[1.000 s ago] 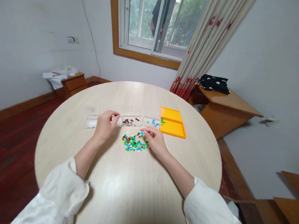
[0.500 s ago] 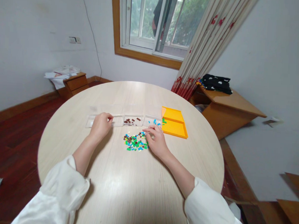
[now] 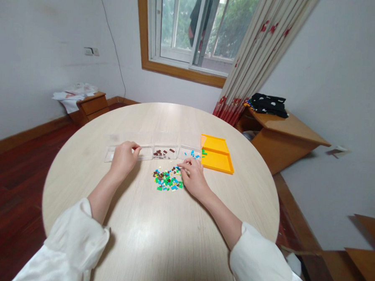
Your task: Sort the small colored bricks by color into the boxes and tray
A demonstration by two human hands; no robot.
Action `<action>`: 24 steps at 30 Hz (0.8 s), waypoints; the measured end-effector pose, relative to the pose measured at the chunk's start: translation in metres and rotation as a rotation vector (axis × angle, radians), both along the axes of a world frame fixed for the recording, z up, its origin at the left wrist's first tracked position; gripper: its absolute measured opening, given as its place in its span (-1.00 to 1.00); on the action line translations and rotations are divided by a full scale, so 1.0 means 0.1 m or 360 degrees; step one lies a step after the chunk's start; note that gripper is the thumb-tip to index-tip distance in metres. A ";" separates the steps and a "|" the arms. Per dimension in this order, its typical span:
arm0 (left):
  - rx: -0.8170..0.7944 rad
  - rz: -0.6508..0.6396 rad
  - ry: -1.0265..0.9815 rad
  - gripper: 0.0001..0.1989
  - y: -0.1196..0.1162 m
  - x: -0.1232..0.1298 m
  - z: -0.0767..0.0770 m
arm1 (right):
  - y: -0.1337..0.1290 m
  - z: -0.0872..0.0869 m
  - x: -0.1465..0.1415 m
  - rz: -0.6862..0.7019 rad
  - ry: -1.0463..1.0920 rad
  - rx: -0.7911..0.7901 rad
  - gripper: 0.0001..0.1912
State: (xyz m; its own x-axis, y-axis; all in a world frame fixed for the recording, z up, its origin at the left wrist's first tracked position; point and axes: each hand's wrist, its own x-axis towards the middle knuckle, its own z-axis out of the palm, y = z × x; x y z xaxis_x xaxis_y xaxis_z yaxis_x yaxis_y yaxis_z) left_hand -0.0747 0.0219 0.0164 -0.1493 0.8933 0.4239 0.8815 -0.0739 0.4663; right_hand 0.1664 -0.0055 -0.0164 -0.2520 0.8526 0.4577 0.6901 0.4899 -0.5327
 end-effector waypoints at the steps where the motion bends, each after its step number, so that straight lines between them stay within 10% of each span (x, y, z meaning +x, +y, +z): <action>1: 0.0043 -0.0020 -0.0023 -0.78 -0.01 0.02 0.01 | 0.00 0.01 0.00 -0.0001 -0.0032 -0.0005 -0.71; 10: 0.0073 -0.0619 -0.0214 -0.73 -0.15 0.36 -0.02 | 0.02 -0.01 0.03 0.0021 -0.0242 0.0018 -0.66; 24: 0.0076 -0.0786 -0.0218 -0.78 -0.17 0.46 -0.07 | 0.03 0.05 0.06 -0.0021 -0.0311 -0.0046 -0.78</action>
State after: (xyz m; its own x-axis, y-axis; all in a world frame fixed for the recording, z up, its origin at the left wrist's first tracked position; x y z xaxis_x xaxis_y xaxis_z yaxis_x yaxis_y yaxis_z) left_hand -0.0285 0.0046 0.0093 0.2286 0.8515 0.4719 0.6670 -0.4901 0.5612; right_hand 0.1723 -0.0028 -0.0112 -0.3226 0.8684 0.3765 0.7880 0.4667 -0.4014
